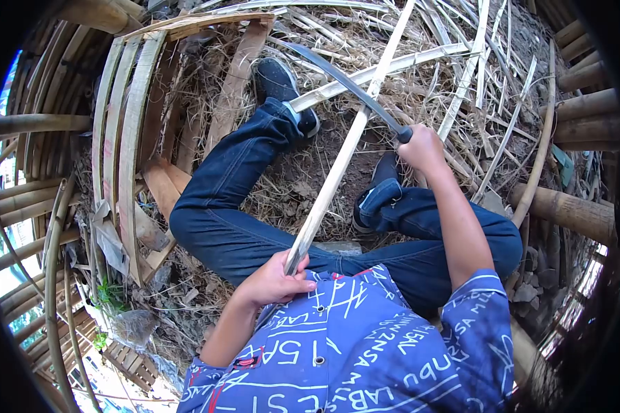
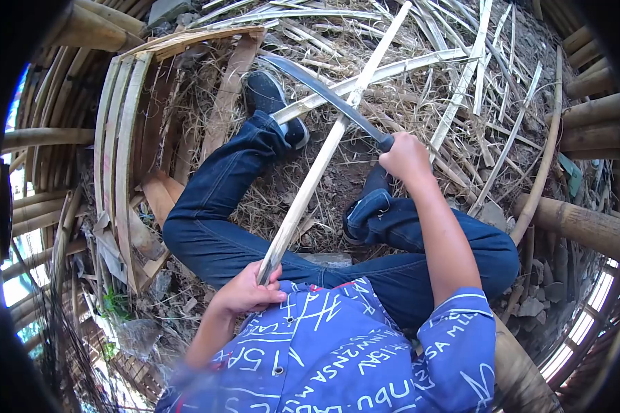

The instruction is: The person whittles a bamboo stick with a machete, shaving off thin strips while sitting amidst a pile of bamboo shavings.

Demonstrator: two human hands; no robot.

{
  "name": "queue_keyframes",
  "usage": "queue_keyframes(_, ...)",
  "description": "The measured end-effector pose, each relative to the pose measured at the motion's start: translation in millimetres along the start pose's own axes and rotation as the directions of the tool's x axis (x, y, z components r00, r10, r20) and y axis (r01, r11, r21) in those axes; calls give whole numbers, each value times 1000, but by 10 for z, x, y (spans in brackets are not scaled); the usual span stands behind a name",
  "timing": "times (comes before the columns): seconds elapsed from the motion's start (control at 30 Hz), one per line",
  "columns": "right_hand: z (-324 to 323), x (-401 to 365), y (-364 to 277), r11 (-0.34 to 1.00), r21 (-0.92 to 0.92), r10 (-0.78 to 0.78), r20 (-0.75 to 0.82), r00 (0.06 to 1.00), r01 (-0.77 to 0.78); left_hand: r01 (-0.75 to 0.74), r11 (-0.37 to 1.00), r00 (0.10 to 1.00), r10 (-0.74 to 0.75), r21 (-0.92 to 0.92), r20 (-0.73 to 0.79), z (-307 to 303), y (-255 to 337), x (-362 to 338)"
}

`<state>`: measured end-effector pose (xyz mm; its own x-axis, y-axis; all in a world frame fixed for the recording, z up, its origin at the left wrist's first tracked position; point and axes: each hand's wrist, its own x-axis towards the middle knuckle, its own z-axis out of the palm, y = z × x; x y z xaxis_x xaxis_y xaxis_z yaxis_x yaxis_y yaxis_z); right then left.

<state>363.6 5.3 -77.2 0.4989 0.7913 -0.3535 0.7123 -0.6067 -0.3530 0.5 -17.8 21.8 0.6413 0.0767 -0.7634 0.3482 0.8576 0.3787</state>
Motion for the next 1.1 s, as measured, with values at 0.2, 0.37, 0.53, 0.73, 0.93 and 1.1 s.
queue_keyframes(0.2,-105,-443,-406,982,188,-56,261,964,6,-165,970,980,182,180,-83,-60,-2,60)
queue_keyframes(0.37,160,-1071,-690,953,259,-254,403,879,157,-145,931,960,215,335,-182,-34,52,199)
queue_keyframes(0.53,310,-980,-608,941,164,-331,270,904,295,-118,955,971,169,273,-170,-35,120,134)
queue_keyframes(0.73,232,-878,-691,943,124,-332,282,900,308,-157,941,962,214,300,-170,-76,174,82)
queue_keyframes(0.93,337,-878,-611,919,11,-388,198,900,394,-144,944,966,200,297,-166,-70,150,88)
queue_keyframes(1.1,300,-819,-483,916,37,-400,82,913,399,-143,938,966,202,316,-161,-70,203,25)
